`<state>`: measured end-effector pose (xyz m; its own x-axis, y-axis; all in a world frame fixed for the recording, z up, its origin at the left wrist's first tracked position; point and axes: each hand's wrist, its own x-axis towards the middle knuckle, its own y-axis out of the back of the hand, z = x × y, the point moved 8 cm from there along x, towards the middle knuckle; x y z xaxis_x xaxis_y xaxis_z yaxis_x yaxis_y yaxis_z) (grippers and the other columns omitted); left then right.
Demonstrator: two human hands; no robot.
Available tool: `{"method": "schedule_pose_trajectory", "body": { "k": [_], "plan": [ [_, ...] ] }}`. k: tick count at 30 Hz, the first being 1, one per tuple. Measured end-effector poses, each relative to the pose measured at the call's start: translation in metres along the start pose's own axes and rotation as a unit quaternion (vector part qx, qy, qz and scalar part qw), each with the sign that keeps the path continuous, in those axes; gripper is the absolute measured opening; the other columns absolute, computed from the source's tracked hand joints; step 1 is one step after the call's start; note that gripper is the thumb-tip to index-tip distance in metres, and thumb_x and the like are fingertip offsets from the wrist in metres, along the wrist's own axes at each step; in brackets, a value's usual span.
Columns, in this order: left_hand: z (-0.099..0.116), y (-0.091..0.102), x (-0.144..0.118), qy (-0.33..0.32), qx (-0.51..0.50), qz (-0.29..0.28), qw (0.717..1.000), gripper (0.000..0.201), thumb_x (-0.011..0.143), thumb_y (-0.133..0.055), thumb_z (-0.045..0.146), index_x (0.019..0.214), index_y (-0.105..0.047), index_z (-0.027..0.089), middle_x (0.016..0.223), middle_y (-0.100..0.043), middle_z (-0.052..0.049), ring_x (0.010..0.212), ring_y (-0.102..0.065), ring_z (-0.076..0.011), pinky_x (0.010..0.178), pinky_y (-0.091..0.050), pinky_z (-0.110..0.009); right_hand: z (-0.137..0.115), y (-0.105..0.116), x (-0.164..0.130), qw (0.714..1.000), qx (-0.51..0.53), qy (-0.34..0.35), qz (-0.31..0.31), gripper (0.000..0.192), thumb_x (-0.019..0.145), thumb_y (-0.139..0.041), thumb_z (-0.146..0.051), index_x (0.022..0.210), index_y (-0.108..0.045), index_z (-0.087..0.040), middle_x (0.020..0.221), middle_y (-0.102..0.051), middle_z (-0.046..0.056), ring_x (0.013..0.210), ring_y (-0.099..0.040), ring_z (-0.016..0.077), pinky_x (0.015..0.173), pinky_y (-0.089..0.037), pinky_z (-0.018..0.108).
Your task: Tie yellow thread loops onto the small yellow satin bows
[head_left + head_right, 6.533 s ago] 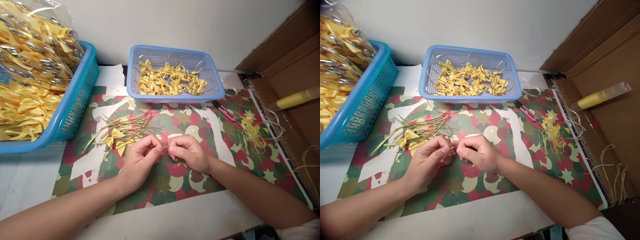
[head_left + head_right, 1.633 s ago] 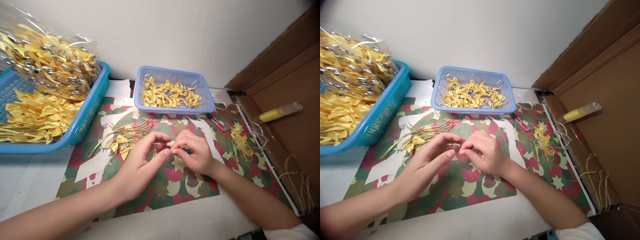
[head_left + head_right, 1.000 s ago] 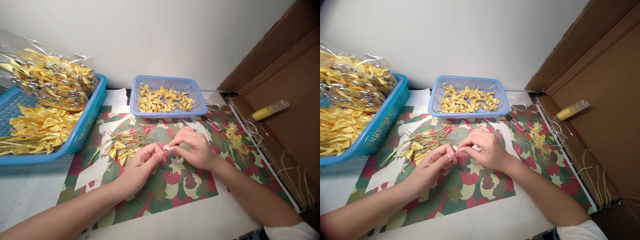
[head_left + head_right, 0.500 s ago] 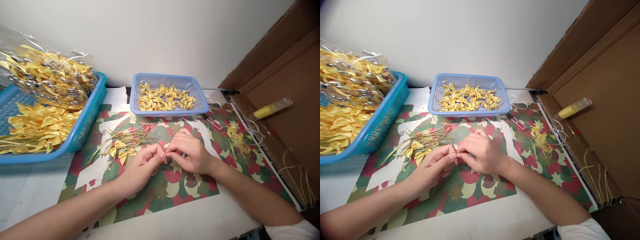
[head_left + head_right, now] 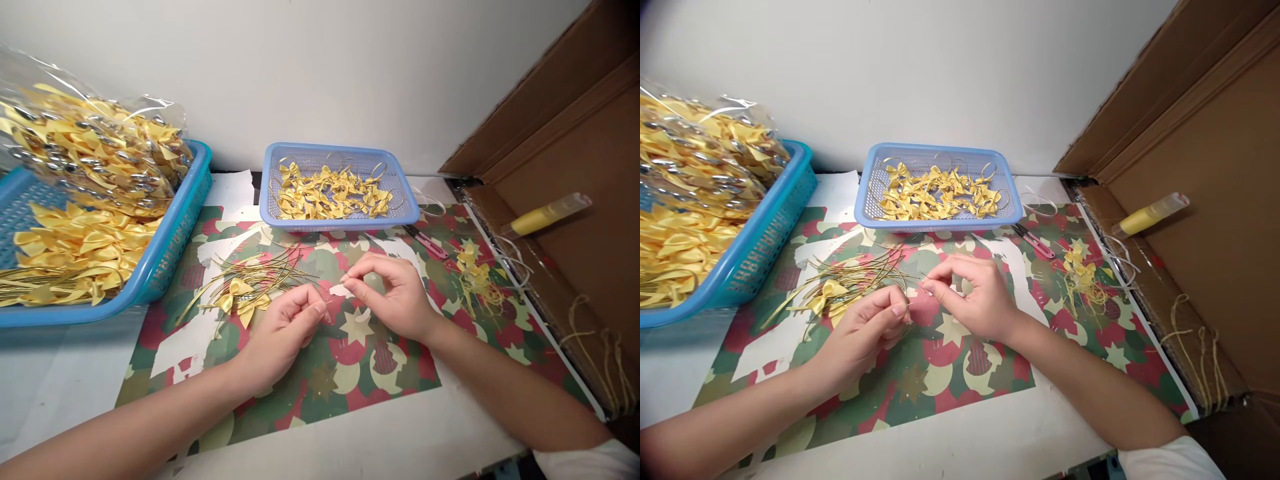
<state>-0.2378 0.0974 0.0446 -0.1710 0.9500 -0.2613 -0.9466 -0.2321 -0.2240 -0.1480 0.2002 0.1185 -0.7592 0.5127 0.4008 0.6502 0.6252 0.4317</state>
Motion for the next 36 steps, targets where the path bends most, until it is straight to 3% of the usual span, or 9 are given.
{"method": "schedule_pose_trajectory", "body": {
  "k": [4, 12, 20, 30, 36],
  "plan": [
    [0.006, 0.003, -0.002, -0.034, 0.038, 0.015, 0.999, 0.035, 0.091, -0.054, 0.047, 0.071, -0.051, 0.019, 0.054, -0.034, 0.006, 0.050, -0.027, -0.0096, 0.046, -0.025, -0.022, 0.000, -0.004, -0.001, 0.999, 0.029, -0.016, -0.018, 0.008, 0.085, -0.065, -0.015, 0.077, -0.067, -0.018, 0.069, -0.067, 0.000, 0.062, -0.060, 0.0107, 0.060, -0.048, 0.024],
    [0.013, 0.004, -0.004, -0.067, 0.078, 0.031, 0.994, 0.038, 0.093, -0.053, 0.047, 0.067, -0.048, 0.019, 0.054, -0.035, 0.005, 0.050, -0.029, -0.0101, 0.048, -0.027, -0.023, -0.011, -0.012, -0.005, 0.997, -0.008, 0.059, -0.039, 0.006, 0.086, -0.066, -0.018, 0.082, -0.069, -0.020, 0.071, -0.073, 0.002, 0.066, -0.065, 0.0138, 0.069, -0.051, 0.030],
    [0.016, 0.001, -0.003, -0.076, 0.100, 0.016, 0.992, 0.036, 0.093, -0.051, 0.039, 0.064, -0.044, 0.019, 0.055, -0.037, 0.005, 0.050, -0.028, -0.0096, 0.048, -0.025, -0.023, -0.015, -0.016, -0.006, 0.994, -0.030, 0.096, -0.054, 0.013, 0.089, -0.058, -0.015, 0.076, -0.060, -0.018, 0.068, -0.067, 0.000, 0.062, -0.059, 0.0121, 0.067, -0.044, 0.031],
    [0.012, 0.002, -0.003, -0.067, 0.084, 0.026, 0.994, 0.033, 0.092, -0.051, 0.040, 0.066, -0.048, 0.020, 0.054, -0.034, 0.006, 0.051, -0.029, -0.0106, 0.048, -0.026, -0.024, 0.000, 0.009, 0.005, 0.999, -0.047, 0.016, 0.019, 0.013, 0.087, -0.062, -0.015, 0.075, -0.063, -0.019, 0.069, -0.067, -0.001, 0.065, -0.060, 0.0122, 0.065, -0.047, 0.027],
    [0.006, 0.004, -0.003, -0.055, 0.056, 0.020, 0.997, 0.033, 0.093, -0.051, 0.040, 0.068, -0.048, 0.019, 0.055, -0.033, 0.006, 0.051, -0.027, -0.0102, 0.048, -0.026, -0.023, 0.015, 0.049, 0.015, 0.992, -0.073, -0.019, 0.105, 0.009, 0.088, -0.063, -0.020, 0.079, -0.064, -0.019, 0.075, -0.068, 0.000, 0.072, -0.063, 0.0129, 0.070, -0.050, 0.027]
  ]
}}
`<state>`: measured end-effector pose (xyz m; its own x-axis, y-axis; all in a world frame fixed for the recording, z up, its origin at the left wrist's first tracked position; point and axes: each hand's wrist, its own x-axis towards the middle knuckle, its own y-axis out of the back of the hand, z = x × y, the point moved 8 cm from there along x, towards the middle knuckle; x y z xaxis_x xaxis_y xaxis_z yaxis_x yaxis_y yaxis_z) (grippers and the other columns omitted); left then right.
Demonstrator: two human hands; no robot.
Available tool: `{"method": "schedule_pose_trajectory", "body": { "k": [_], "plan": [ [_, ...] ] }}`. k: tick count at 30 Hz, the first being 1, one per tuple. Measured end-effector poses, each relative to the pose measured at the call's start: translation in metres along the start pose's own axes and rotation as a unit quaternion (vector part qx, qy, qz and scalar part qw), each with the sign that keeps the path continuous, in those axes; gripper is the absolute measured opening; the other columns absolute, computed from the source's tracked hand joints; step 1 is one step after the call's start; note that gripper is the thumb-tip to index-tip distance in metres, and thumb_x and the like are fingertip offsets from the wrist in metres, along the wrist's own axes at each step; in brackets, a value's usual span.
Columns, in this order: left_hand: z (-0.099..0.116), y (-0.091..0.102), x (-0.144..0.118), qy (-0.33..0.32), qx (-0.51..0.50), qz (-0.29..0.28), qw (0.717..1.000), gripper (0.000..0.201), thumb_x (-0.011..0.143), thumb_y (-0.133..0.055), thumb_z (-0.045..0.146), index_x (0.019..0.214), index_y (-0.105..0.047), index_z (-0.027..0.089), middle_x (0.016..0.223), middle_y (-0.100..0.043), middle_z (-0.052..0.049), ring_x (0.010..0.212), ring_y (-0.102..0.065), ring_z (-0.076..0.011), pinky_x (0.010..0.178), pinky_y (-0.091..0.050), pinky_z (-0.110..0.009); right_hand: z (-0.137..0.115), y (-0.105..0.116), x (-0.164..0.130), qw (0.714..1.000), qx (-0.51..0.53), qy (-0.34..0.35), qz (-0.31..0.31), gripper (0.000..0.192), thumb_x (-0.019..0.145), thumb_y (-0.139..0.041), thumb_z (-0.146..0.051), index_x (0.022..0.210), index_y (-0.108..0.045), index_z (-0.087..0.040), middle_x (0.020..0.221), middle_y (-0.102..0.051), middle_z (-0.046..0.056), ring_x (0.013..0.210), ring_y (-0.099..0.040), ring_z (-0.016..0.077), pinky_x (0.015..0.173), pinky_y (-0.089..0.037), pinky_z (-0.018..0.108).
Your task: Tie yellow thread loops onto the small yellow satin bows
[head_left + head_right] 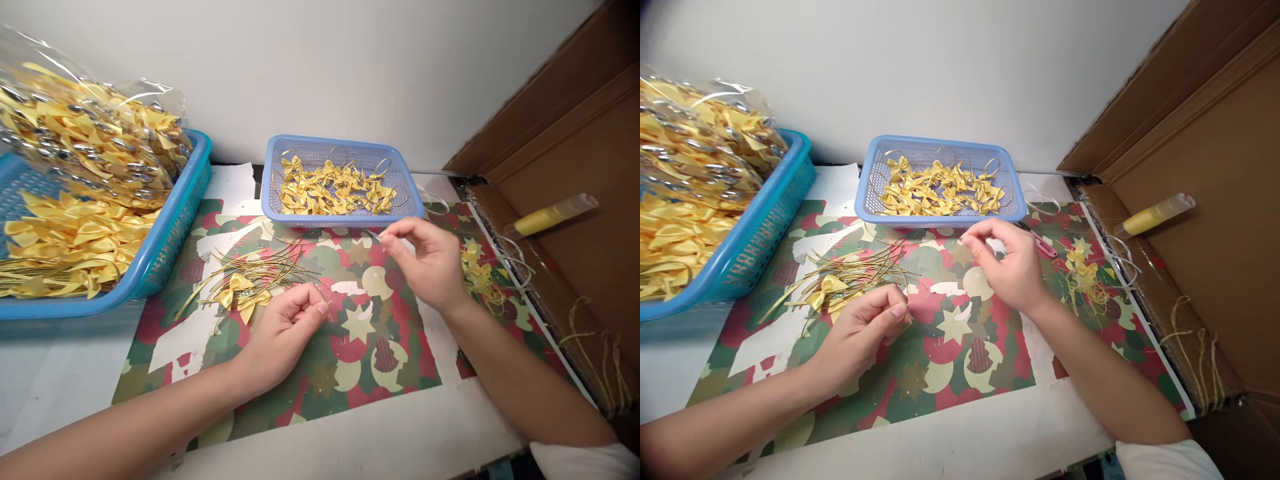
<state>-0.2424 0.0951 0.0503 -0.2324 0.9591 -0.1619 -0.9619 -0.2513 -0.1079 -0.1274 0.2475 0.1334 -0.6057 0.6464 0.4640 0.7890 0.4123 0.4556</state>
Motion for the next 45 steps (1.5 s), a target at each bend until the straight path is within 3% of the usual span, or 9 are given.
{"method": "schedule_pose_trajectory", "body": {
  "k": [3, 5, 8, 12, 15, 18, 45],
  "plan": [
    [-0.004, 0.001, 0.000, 0.013, -0.009, 0.002, 1.000, 0.034, 0.094, -0.050, 0.041, 0.068, -0.048, 0.019, 0.056, -0.034, 0.006, 0.052, -0.027, -0.0100, 0.048, -0.025, -0.022, 0.014, 0.016, 0.009, 0.997, 0.019, -0.060, 0.033, 0.009, 0.088, -0.063, -0.022, 0.080, -0.064, -0.019, 0.071, -0.067, -0.001, 0.068, -0.063, 0.0116, 0.068, -0.050, 0.026],
    [-0.006, 0.001, 0.000, 0.021, -0.016, 0.005, 1.000, 0.035, 0.093, -0.052, 0.041, 0.067, -0.048, 0.019, 0.056, -0.034, 0.006, 0.052, -0.028, -0.0095, 0.048, -0.025, -0.022, 0.018, 0.013, 0.009, 0.993, 0.060, -0.100, 0.013, 0.010, 0.089, -0.062, -0.025, 0.080, -0.064, -0.019, 0.064, -0.065, -0.002, 0.062, -0.062, 0.0105, 0.064, -0.050, 0.024],
    [-0.009, 0.002, 0.000, 0.040, -0.045, 0.015, 0.998, 0.034, 0.092, -0.054, 0.042, 0.067, -0.048, 0.019, 0.056, -0.034, 0.007, 0.051, -0.026, -0.0089, 0.047, -0.024, -0.021, 0.015, -0.017, -0.005, 0.976, 0.120, -0.161, -0.090, 0.014, 0.091, -0.060, -0.030, 0.084, -0.062, -0.018, 0.061, -0.067, -0.002, 0.058, -0.062, 0.0100, 0.062, -0.049, 0.023],
    [-0.011, 0.004, 0.001, 0.059, -0.096, 0.038, 0.993, 0.031, 0.091, -0.055, 0.041, 0.070, -0.047, 0.019, 0.053, -0.032, 0.008, 0.049, -0.021, -0.0083, 0.045, -0.019, -0.021, 0.005, -0.068, -0.044, 0.914, 0.201, -0.249, -0.249, 0.022, 0.095, -0.055, -0.037, 0.087, -0.059, -0.017, 0.065, -0.070, 0.000, 0.053, -0.057, 0.0084, 0.051, -0.041, 0.021],
    [-0.009, 0.004, 0.002, 0.052, -0.105, 0.048, 0.992, 0.030, 0.090, -0.055, 0.038, 0.068, -0.046, 0.019, 0.054, -0.033, 0.008, 0.047, -0.022, -0.0076, 0.043, -0.020, -0.021, 0.001, -0.088, -0.063, 0.873, 0.263, -0.282, -0.298, 0.025, 0.096, -0.054, -0.038, 0.083, -0.056, -0.017, 0.065, -0.069, 0.001, 0.054, -0.056, 0.0080, 0.054, -0.043, 0.021],
    [-0.005, 0.005, 0.004, 0.040, -0.092, 0.056, 0.993, 0.029, 0.090, -0.054, 0.033, 0.066, -0.046, 0.019, 0.055, -0.038, 0.008, 0.046, -0.026, -0.0068, 0.042, -0.022, -0.020, 0.001, -0.095, -0.070, 0.857, 0.294, -0.280, -0.316, 0.027, 0.097, -0.053, -0.040, 0.081, -0.054, -0.018, 0.065, -0.069, 0.001, 0.063, -0.060, 0.0098, 0.065, -0.049, 0.024],
    [0.000, 0.008, 0.005, 0.035, -0.029, 0.074, 0.996, 0.027, 0.085, -0.055, 0.027, 0.060, -0.047, 0.019, 0.048, -0.039, 0.008, 0.044, -0.031, -0.0067, 0.043, -0.028, -0.020, 0.000, -0.095, -0.068, 0.883, 0.241, -0.268, -0.302, 0.028, 0.094, -0.053, -0.038, 0.075, -0.054, -0.019, 0.058, -0.064, -0.003, 0.056, -0.057, 0.0079, 0.058, -0.048, 0.023]
  ]
}}
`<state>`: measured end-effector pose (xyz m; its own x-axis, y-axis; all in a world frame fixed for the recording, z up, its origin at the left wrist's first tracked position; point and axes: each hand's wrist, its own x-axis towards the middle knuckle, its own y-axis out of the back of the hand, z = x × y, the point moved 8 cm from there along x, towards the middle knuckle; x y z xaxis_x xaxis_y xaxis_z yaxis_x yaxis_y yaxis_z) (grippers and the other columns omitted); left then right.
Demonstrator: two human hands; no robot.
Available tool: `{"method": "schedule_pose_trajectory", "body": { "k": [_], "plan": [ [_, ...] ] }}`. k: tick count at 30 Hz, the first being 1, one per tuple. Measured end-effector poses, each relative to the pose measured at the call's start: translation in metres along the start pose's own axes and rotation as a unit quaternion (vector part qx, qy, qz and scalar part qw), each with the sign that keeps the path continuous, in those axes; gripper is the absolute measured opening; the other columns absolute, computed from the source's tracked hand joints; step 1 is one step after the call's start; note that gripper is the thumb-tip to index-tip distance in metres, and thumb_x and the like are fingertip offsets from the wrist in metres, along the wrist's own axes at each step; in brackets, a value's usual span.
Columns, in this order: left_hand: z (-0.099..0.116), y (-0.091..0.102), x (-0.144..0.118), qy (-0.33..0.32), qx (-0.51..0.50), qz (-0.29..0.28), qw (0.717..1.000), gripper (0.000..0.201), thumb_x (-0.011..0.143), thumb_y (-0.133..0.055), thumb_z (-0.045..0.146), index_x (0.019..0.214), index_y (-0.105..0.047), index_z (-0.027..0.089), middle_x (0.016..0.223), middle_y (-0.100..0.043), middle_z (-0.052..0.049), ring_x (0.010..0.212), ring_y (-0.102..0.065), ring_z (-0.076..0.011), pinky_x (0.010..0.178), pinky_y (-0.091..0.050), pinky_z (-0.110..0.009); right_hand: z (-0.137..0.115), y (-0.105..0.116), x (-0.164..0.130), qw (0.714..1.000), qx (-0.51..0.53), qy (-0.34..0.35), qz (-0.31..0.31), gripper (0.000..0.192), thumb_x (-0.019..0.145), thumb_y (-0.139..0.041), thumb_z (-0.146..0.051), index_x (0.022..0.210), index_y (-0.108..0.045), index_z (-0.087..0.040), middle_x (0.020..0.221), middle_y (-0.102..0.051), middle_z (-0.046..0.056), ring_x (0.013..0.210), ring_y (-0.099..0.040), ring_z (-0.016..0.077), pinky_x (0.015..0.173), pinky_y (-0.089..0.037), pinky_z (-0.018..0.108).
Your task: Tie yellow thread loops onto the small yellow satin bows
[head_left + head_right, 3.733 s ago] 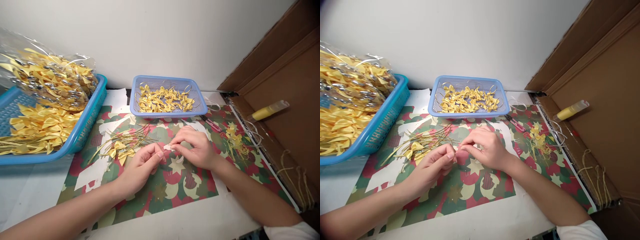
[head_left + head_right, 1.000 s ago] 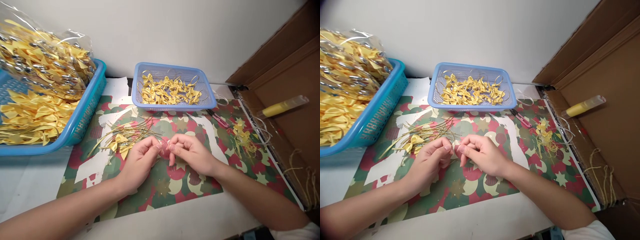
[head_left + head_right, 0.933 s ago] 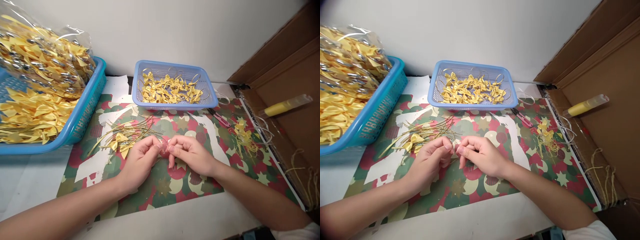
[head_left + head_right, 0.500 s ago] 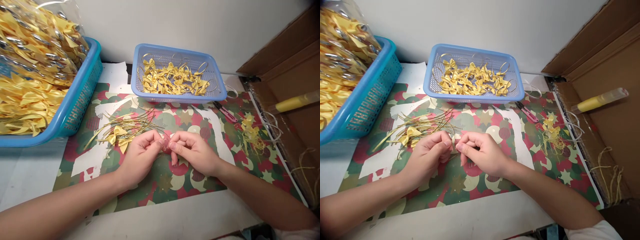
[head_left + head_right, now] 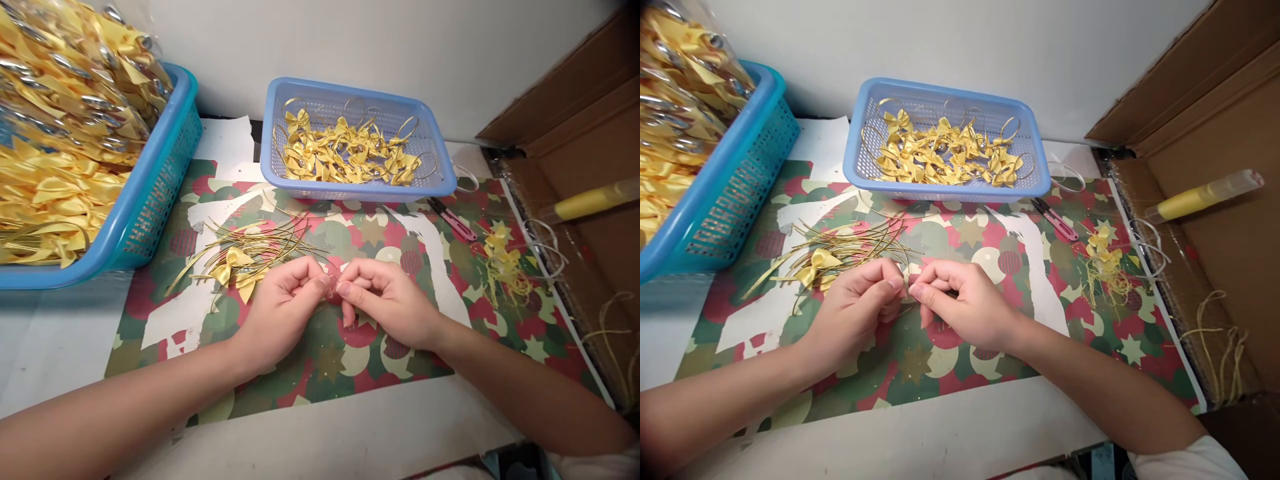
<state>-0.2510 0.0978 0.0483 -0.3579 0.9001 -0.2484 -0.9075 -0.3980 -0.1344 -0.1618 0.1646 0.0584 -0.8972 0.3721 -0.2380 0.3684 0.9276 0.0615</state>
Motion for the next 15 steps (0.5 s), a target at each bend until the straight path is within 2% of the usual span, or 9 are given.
{"method": "schedule_pose_trajectory", "body": {
  "k": [15],
  "plan": [
    [0.0000, 0.0025, -0.0008, 0.001, 0.014, 0.013, 1.000, 0.027, 0.085, -0.054, 0.027, 0.061, -0.046, 0.020, 0.048, -0.040, 0.007, 0.044, -0.032, -0.0076, 0.042, -0.028, -0.021, -0.0013, 0.0001, -0.0012, 1.000, 0.005, 0.000, -0.002, 0.026, 0.095, -0.052, -0.036, 0.074, -0.053, -0.019, 0.059, -0.064, -0.003, 0.055, -0.056, 0.0087, 0.058, -0.048, 0.025]
  ]
}}
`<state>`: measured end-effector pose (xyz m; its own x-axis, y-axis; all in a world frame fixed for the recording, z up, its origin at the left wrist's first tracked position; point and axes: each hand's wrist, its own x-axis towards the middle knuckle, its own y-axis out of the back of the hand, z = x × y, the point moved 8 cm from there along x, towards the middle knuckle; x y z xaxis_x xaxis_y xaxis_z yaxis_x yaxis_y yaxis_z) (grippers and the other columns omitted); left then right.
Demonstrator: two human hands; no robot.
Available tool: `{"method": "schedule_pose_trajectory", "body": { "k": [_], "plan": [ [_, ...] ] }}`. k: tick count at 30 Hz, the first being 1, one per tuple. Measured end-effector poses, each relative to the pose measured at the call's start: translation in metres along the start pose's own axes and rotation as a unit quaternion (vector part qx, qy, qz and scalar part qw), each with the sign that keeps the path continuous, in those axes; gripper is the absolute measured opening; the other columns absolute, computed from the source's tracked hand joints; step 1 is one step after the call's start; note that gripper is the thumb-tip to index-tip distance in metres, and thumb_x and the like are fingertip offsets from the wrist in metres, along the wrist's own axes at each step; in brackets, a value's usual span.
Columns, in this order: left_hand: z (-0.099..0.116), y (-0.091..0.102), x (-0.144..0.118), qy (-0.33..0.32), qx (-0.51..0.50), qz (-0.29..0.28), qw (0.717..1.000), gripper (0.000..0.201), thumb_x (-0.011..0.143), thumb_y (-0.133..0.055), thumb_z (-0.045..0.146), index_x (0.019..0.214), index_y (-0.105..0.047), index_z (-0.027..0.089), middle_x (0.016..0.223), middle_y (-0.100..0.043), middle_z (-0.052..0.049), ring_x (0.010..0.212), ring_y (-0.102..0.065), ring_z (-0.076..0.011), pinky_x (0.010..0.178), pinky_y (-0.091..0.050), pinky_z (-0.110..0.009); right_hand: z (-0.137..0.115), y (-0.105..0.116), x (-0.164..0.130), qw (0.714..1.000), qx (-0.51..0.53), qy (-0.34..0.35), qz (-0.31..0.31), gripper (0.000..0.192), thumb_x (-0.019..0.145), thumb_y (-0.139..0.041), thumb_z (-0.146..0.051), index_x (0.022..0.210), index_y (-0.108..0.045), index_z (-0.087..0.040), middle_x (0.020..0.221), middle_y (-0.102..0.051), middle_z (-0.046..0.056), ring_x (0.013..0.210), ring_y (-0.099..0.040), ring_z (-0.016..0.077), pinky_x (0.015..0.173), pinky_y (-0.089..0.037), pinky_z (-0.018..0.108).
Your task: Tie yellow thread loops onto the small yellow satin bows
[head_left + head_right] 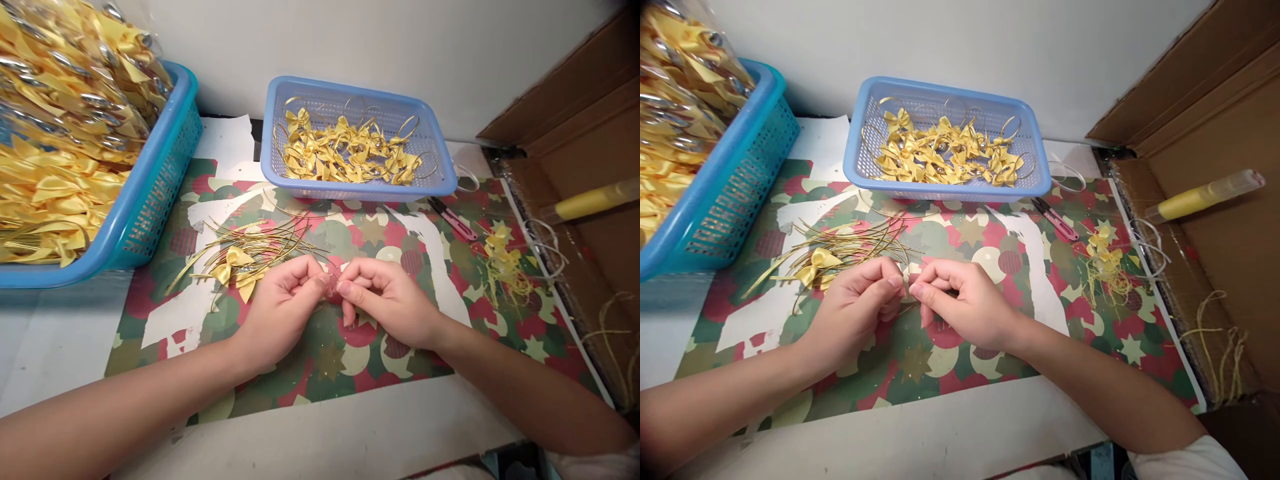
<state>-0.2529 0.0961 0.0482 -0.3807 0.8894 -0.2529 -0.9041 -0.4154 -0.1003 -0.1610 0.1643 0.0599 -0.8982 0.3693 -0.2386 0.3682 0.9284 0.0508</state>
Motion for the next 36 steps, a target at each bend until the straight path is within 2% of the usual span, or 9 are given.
{"method": "schedule_pose_trajectory", "body": {
  "k": [36],
  "plan": [
    [0.0039, -0.0021, 0.0007, -0.008, 0.014, -0.013, 1.000, 0.026, 0.084, -0.056, 0.028, 0.060, -0.052, 0.019, 0.044, -0.043, 0.007, 0.039, -0.034, -0.0076, 0.039, -0.031, -0.020, -0.0005, -0.0002, 0.0003, 1.000, -0.009, 0.001, -0.002, 0.026, 0.094, -0.053, -0.035, 0.074, -0.054, -0.019, 0.059, -0.064, -0.003, 0.055, -0.056, 0.0082, 0.058, -0.047, 0.024]
  ]
}}
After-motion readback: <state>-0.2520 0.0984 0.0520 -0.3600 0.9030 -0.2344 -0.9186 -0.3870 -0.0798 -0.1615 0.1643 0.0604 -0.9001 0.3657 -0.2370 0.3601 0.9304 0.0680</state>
